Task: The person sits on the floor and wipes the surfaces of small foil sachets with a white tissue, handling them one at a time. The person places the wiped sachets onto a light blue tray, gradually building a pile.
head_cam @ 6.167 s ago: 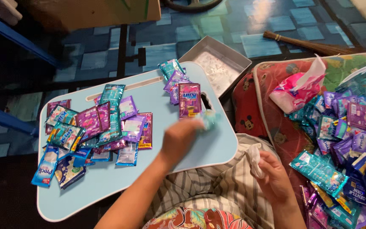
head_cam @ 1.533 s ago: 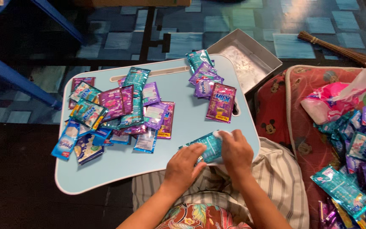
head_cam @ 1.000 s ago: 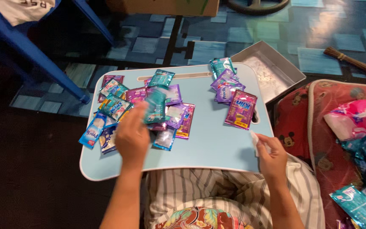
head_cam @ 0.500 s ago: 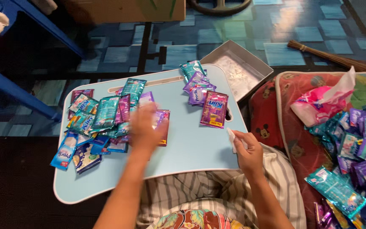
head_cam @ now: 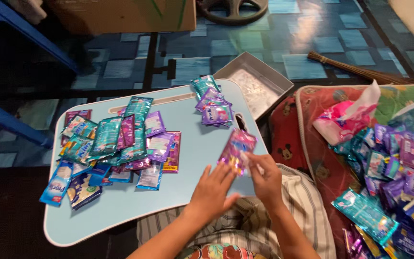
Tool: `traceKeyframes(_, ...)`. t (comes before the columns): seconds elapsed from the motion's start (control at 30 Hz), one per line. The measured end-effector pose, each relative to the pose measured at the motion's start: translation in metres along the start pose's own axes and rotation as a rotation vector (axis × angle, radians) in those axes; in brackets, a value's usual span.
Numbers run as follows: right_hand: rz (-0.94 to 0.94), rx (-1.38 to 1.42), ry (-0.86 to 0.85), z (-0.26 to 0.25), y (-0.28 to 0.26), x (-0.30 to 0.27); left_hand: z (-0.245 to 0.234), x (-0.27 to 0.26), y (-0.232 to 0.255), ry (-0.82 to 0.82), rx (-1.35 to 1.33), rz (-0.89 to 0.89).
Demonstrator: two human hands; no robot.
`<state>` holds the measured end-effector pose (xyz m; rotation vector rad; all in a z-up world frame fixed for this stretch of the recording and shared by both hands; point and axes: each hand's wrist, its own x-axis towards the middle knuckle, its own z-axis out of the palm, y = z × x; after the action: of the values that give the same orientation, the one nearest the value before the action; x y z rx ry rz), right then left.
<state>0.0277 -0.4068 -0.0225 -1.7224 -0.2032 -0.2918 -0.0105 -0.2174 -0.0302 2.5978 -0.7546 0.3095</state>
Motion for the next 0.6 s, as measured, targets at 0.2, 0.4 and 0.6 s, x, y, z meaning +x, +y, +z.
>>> traceKeyframes(0.2, -0.445, -0.645, -0.125, 0.026, -0.018, -0.021, -0.011, -0.036, 0.008, -0.057, -0.069, 0.0)
traceKeyframes(0.4, -0.291, -0.738, -0.113, 0.023, -0.009, -0.008, -0.007, -0.044, 0.008, 0.024, -0.086, 0.0)
traceKeyframes(0.6, -0.173, -0.777, 0.011, 0.01, 0.001, 0.015, -0.008, -0.043, 0.009, 0.015, -0.098, -0.005)
